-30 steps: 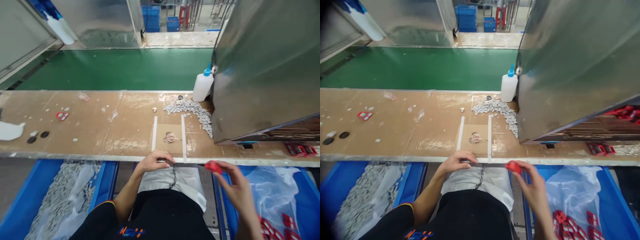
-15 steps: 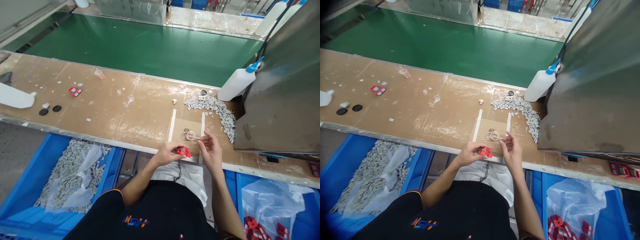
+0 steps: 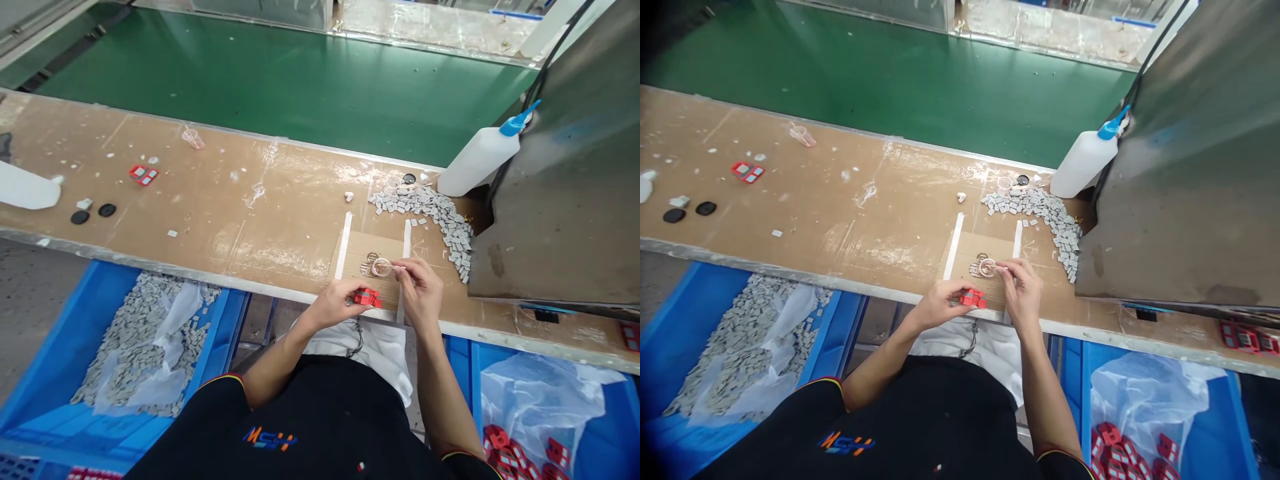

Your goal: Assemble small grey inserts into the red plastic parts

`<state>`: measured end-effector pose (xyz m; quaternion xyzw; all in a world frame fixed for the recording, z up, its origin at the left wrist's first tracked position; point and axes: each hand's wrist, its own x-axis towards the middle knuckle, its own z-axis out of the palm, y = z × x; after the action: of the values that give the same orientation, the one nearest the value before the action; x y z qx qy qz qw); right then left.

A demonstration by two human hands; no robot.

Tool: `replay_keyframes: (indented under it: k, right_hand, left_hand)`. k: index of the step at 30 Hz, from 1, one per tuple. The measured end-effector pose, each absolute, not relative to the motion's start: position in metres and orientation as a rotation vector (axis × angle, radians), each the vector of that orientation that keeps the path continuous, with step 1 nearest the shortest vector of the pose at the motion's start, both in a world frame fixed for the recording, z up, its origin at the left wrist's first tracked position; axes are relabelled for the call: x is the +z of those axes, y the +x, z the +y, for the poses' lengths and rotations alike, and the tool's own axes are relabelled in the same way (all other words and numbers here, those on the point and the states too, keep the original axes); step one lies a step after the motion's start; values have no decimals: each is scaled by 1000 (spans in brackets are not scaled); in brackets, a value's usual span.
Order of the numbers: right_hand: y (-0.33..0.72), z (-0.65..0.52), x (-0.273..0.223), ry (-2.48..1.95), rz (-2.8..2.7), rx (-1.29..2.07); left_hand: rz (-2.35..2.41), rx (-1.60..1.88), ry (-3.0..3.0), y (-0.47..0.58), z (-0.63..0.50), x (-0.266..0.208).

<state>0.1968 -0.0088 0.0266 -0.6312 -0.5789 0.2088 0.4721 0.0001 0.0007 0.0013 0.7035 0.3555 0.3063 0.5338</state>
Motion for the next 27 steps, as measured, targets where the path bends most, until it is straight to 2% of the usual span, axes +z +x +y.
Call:
replay_keyframes:
  k: [8, 18, 22, 27]
  right_hand:
    - [195, -47, 44, -1528, -1319, 541]
    - [187, -58, 37, -1539, -1340, 577]
    - [190, -59, 37, -1523, -1162, 627]
    - [198, -57, 40, -1457, -907, 658]
  left_hand:
    - [873, 717, 1720, 2, 0, 3]
    - [887, 716, 1723, 3, 0, 0]
    - [853, 750, 1696, 4, 0, 3]
    - [798, 871, 1381, -7, -2, 10]
